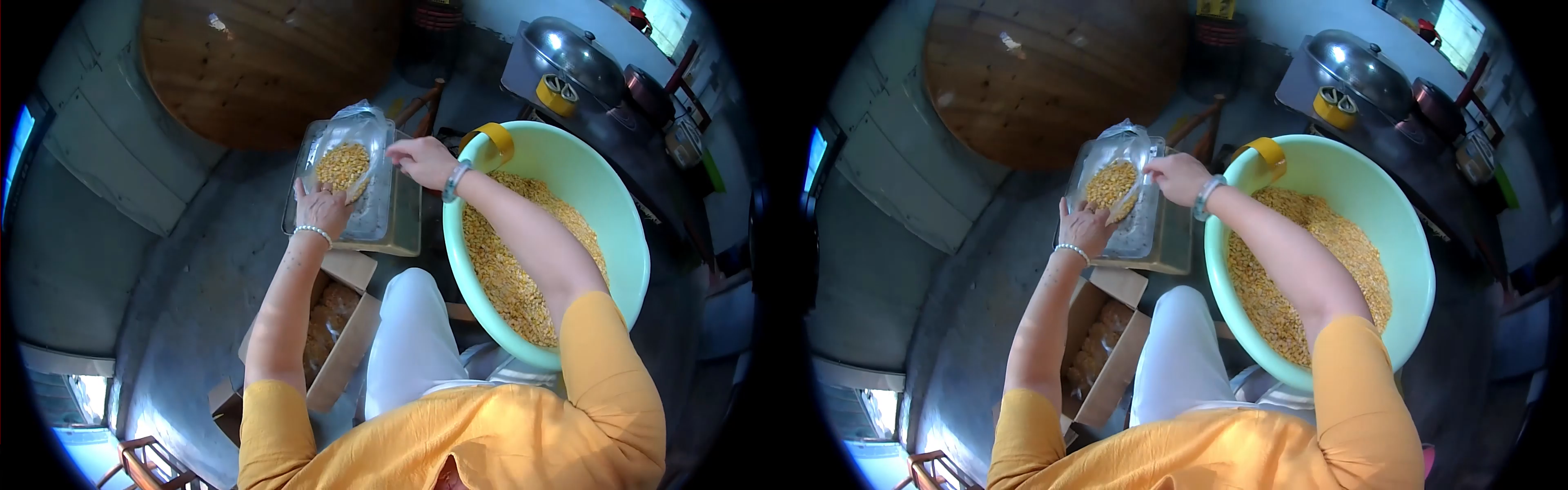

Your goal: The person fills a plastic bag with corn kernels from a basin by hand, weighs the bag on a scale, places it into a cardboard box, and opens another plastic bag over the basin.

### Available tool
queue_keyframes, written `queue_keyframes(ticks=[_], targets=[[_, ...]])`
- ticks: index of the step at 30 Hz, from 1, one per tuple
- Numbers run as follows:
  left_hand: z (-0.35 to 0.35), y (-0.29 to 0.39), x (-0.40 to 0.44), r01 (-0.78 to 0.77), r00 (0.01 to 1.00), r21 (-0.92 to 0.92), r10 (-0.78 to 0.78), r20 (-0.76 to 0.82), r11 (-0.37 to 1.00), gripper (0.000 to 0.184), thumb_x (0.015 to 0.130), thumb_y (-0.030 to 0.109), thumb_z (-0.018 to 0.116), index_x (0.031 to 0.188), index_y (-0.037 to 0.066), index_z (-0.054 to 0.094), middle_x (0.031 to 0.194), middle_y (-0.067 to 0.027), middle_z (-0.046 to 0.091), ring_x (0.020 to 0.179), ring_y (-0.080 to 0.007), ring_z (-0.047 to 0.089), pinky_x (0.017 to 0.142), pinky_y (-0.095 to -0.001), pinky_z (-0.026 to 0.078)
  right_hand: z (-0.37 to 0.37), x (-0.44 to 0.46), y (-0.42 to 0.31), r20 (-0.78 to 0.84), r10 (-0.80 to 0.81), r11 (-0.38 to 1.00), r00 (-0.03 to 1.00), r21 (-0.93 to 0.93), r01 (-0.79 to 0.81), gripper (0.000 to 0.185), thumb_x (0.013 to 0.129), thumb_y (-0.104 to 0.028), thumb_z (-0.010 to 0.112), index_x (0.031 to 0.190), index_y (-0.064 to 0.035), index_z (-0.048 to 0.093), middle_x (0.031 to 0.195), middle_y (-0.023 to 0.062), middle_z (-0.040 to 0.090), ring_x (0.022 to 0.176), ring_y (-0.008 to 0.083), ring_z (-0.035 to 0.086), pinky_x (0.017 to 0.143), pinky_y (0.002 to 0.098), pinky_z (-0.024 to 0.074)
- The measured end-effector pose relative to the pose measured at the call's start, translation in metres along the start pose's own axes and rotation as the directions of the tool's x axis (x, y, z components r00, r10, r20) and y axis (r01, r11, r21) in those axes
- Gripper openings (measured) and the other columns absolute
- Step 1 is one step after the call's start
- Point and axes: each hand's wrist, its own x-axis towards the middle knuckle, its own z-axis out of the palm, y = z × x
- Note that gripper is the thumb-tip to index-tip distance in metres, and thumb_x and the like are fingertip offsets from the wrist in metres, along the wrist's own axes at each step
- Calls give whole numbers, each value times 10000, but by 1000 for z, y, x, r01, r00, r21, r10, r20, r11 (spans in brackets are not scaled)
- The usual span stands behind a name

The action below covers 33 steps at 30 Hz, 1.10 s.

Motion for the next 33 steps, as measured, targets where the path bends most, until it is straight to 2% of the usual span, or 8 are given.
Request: queue_keyframes(ticks=[8,15,19,20,23,24,27,33], targets=[[21,81,-16,-93,948,-32,79,-307,995,264,745,222,608,978,97,603,1255,-161,474,1231,-293,382,1035,-538,180,-44,-166,26,19,242,957,970,156,-242,166,833,-118,520,908,-70,661,770,105,658,697,234,644,673,318,510],[-20,230,-29,-544,801,-142,462,-380,827,188,753,125,513,900,55,606,955,-115,595,998,-260,533,960,-467,302,-63,-264,45,113,310,946,944,-136,-294,179,812,-157,548,939,-108,664,809,142,647,737,297,625,717,378,499],[-19,297,-28,-497,862,-210,507,-5,842,159,763,165,545,881,69,595,924,-87,610,1023,-279,544,802,-458,407,-57,-296,63,160,474,864,866,-274,-422,220,798,-177,555,990,-127,651,852,158,638,803,317,615,743,401,489],[-21,308,-22,-455,849,-213,494,188,864,287,780,232,566,1010,60,571,1050,-127,583,1058,-306,533,809,-460,430,-56,-301,68,168,532,817,830,-357,-452,219,801,-178,550,990,-128,649,873,159,637,822,319,612,753,404,487],[33,321,-12,-322,905,-181,358,229,929,484,796,320,568,1190,55,476,1235,-165,482,1139,-321,484,895,-466,406,-52,-309,89,201,648,721,734,-471,-508,289,826,-207,531,1090,-113,598,1006,161,615,936,299,590,826,397,470],[25,320,-10,-257,869,-141,292,400,956,630,801,394,557,1306,72,365,1363,-171,350,1216,-331,408,948,-481,375,-52,-311,94,175,663,709,728,-459,-535,299,831,-221,529,1102,-109,588,1028,157,609,958,294,583,837,397,464],[23,316,-6,-163,903,-196,227,366,967,692,784,462,553,1338,101,349,1371,-176,340,1255,-342,348,978,-505,334,-48,-317,110,196,674,714,712,-421,-560,324,843,-261,516,1118,-97,565,1053,154,599,994,287,569,850,402,457],[40,318,-5,-306,819,-209,369,440,929,610,785,474,545,1247,84,459,1289,-198,440,1196,-340,422,973,-416,367,-41,-305,101,283,678,719,678,-446,-533,305,839,-258,498,1063,-68,575,1025,163,602,991,293,566,850,403,455]])
